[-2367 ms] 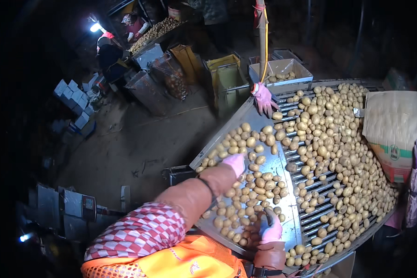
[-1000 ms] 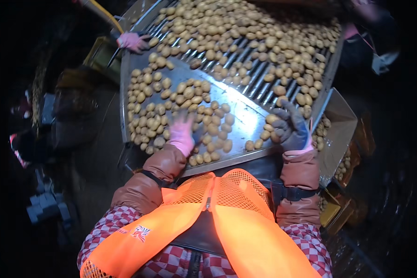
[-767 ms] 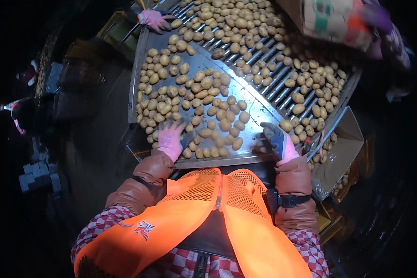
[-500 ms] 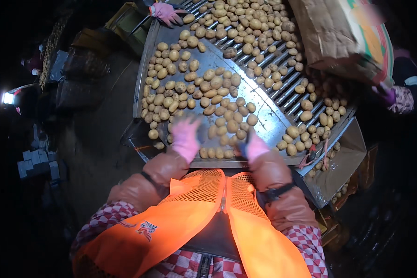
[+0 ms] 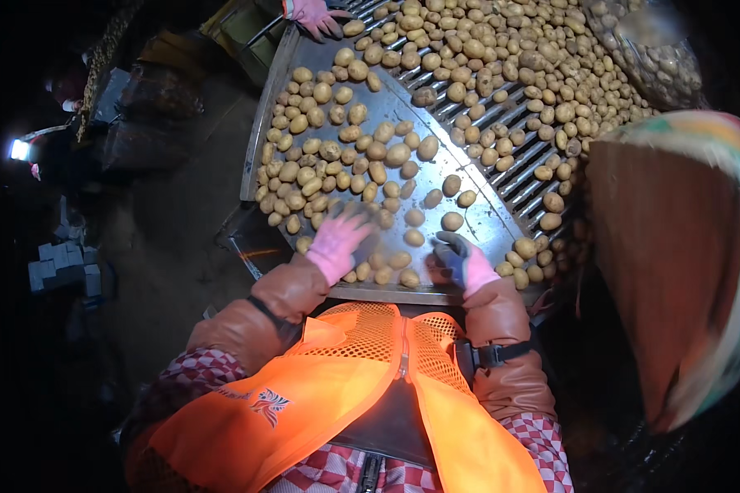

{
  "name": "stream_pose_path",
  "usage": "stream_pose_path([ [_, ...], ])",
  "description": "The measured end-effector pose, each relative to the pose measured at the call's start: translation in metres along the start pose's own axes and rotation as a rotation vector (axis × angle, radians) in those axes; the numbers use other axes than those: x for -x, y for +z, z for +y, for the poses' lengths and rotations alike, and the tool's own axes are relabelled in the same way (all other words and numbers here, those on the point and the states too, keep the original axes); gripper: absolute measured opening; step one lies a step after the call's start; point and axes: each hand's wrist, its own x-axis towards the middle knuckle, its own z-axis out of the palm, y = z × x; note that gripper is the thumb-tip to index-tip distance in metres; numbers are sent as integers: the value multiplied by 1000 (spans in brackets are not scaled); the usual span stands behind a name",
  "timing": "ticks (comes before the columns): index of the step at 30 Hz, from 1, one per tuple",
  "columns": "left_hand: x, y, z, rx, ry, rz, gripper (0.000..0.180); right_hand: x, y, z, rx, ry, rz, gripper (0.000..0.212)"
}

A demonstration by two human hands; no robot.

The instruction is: Sorting potatoes on a vibrating sorting table in an agricultural processing facility.

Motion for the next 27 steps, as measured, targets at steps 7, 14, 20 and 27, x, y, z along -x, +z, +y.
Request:
stream_pose_path([
  [7, -49, -19, -37, -89, -273, 332, 38, 2, 4, 6, 209, -2, 65, 40],
  [14, -113, -11, -54, -68, -476, -313, 31, 12, 30, -19, 120, 52, 40, 42],
  [20, -90, 10, -68, 141, -574, -98, 25, 8, 40, -25, 16, 129, -47, 48],
  [27, -73, 12, -86, 584, -663, 12, 23, 3, 32, -25, -252, 109, -98, 47],
])
